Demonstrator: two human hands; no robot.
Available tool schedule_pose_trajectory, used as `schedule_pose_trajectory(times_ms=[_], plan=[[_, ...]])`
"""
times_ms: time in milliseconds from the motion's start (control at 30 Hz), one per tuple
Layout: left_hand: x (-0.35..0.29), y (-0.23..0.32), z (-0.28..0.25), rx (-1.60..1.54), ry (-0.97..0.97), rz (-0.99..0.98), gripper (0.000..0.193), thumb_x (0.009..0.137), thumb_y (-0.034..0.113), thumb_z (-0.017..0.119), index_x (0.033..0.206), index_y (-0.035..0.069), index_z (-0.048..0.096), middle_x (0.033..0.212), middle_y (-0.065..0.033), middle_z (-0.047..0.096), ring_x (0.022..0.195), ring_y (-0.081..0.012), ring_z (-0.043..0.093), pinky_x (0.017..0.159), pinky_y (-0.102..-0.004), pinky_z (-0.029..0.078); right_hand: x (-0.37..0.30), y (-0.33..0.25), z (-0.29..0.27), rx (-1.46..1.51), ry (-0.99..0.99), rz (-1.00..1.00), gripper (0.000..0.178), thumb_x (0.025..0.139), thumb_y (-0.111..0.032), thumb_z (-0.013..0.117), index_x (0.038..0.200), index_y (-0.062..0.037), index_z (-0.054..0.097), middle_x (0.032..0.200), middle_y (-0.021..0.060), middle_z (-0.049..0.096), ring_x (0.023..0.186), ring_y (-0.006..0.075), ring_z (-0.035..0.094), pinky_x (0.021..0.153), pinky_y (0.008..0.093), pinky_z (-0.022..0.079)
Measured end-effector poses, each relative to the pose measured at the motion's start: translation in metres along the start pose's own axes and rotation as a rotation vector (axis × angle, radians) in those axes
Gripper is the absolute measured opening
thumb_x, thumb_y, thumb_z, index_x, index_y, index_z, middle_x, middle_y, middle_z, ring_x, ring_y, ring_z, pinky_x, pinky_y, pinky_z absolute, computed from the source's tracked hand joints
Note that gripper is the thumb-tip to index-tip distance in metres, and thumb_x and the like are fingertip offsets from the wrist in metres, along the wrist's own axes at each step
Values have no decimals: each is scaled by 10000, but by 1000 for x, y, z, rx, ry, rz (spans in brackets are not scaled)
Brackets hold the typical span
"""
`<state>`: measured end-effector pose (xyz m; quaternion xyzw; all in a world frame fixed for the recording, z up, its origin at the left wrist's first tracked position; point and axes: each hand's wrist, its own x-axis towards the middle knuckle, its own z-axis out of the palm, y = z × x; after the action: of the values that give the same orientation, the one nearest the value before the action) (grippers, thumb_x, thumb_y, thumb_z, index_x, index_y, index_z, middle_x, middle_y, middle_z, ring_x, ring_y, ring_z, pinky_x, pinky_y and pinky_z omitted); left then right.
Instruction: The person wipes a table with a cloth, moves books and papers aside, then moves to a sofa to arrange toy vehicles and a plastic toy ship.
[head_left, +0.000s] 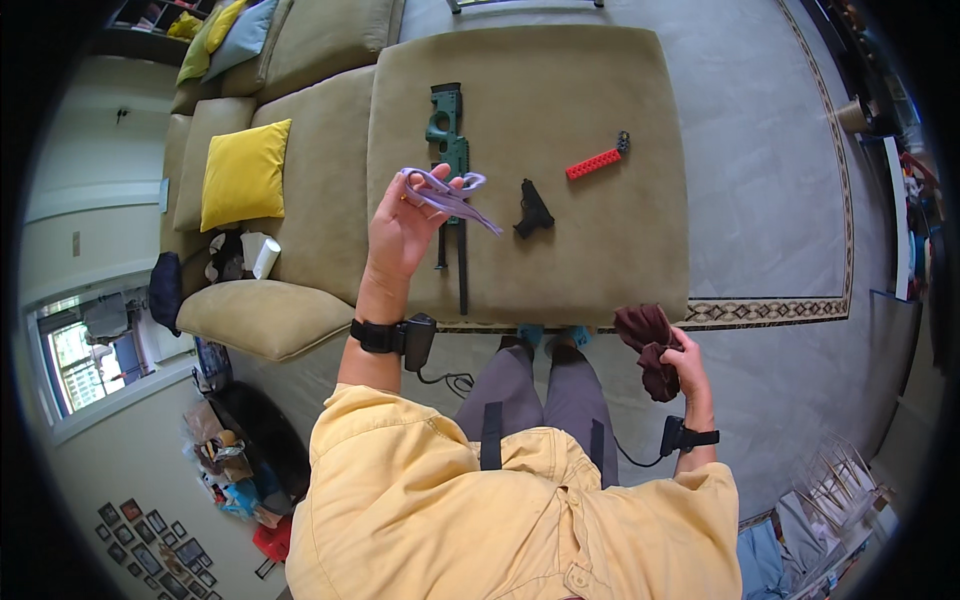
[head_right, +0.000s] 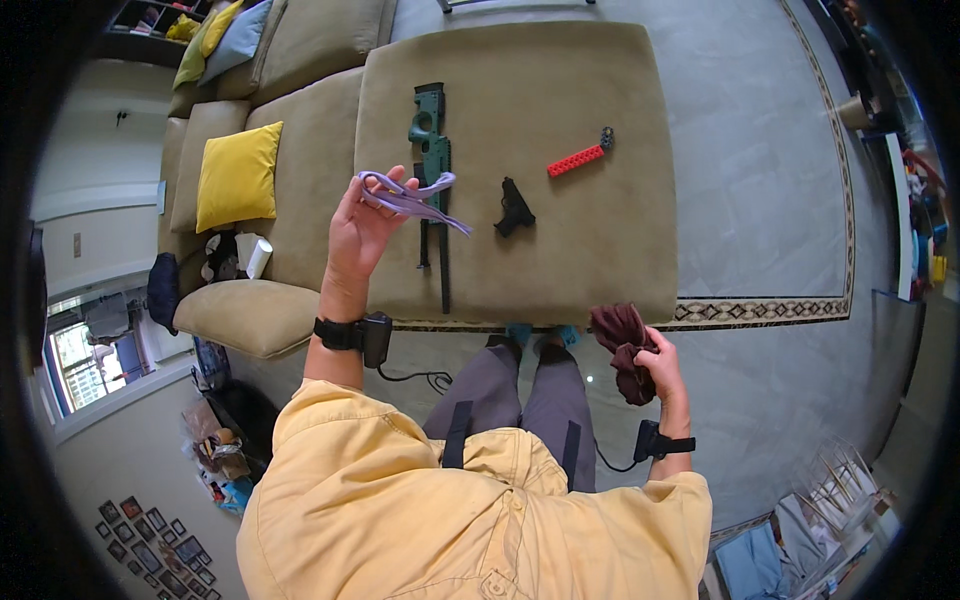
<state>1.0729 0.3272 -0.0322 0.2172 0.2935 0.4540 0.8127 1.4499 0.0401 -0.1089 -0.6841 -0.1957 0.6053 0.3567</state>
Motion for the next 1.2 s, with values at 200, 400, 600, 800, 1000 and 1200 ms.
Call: schedule_pose_trajectory(times_ms=[200,400,600,800,1000,1200], plan=[[-8,8,2,-121,42,12,311,985,294,369,1034,84,592,1254,-157,530,1171,-371,493,1009,-548,361,-1,-32,13,267,-84,-10,547,591,-25,496,1134,23,551,971,56,618,846,148,575,751,254,465],[-6,4,-10,204,223,79,234,975,203,389,1126,54,488,1184,-194,560,1102,-334,548,930,-501,454,-1,-24,7,183,-60,25,536,597,-16,498,1129,23,557,970,50,617,833,143,572,749,252,462],[22,-22,-67,535,378,174,210,920,84,451,1118,16,463,960,-124,616,848,-193,607,791,-322,496,-9,0,2,167,10,83,554,593,-12,502,1143,34,549,969,60,617,831,152,573,758,257,467],[60,-10,-151,1031,570,358,245,867,32,475,1110,-2,486,834,-69,593,699,-126,548,666,-252,470,-16,17,-12,112,53,81,550,592,-7,503,1138,32,549,956,57,613,829,151,573,752,260,472],[97,-7,-174,1672,846,355,597,759,182,604,1287,-5,400,1274,-248,467,1159,-358,476,976,-411,371,-23,30,-25,159,122,102,557,590,-1,503,1144,39,540,973,59,613,831,149,574,753,258,472],[133,-110,-176,1893,556,218,689,746,234,628,1351,63,346,1249,-233,443,1154,-404,437,996,-460,355,-16,58,-48,197,182,114,597,591,-14,492,1185,37,499,1016,74,605,860,174,591,777,286,498]])
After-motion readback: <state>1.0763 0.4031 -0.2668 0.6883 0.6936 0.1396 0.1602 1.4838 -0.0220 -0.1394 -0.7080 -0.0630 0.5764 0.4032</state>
